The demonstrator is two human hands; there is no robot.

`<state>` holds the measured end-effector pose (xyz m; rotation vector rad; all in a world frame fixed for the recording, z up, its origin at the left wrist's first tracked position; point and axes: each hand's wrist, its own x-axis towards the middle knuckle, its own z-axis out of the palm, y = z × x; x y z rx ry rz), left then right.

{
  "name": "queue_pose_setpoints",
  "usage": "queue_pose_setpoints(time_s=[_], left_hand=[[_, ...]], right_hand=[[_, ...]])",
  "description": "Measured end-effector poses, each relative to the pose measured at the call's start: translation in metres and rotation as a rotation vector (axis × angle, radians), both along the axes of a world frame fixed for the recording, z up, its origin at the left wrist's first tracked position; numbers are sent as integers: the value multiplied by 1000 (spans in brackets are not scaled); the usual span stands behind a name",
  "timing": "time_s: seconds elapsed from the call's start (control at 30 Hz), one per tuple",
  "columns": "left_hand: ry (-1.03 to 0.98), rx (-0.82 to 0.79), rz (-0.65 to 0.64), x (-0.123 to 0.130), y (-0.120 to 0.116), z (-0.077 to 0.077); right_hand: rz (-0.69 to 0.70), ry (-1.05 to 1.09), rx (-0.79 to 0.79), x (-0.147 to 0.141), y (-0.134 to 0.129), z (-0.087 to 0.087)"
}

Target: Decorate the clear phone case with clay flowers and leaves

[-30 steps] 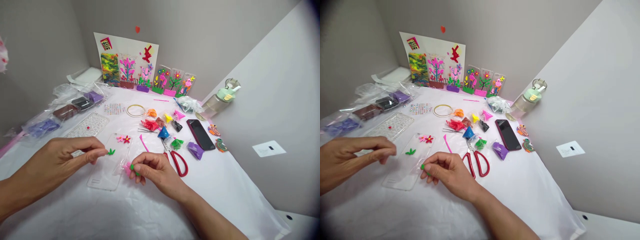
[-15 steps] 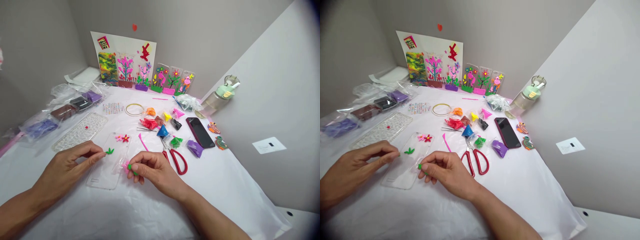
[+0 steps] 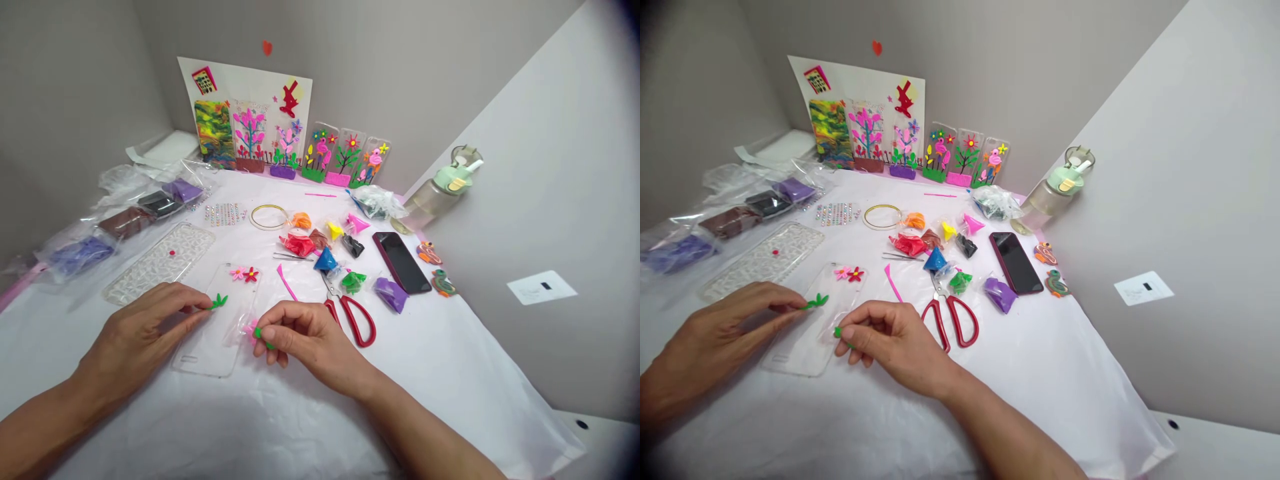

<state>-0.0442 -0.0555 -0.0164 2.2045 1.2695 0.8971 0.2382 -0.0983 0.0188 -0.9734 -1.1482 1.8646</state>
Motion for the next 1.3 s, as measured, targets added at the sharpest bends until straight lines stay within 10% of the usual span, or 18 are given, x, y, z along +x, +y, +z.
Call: queue_pose_setpoints(time_s=[0.83, 1.07, 1.3], left_hand=[[87, 66, -32, 3, 1, -5], [-22, 37, 5, 10, -16, 13], [-143, 72, -219, 50, -32, 30]], right_hand=[[-8, -7, -37, -2, 1, -1], [-12, -12, -33, -2, 0, 0], [25, -21, 17, -2, -2, 1]])
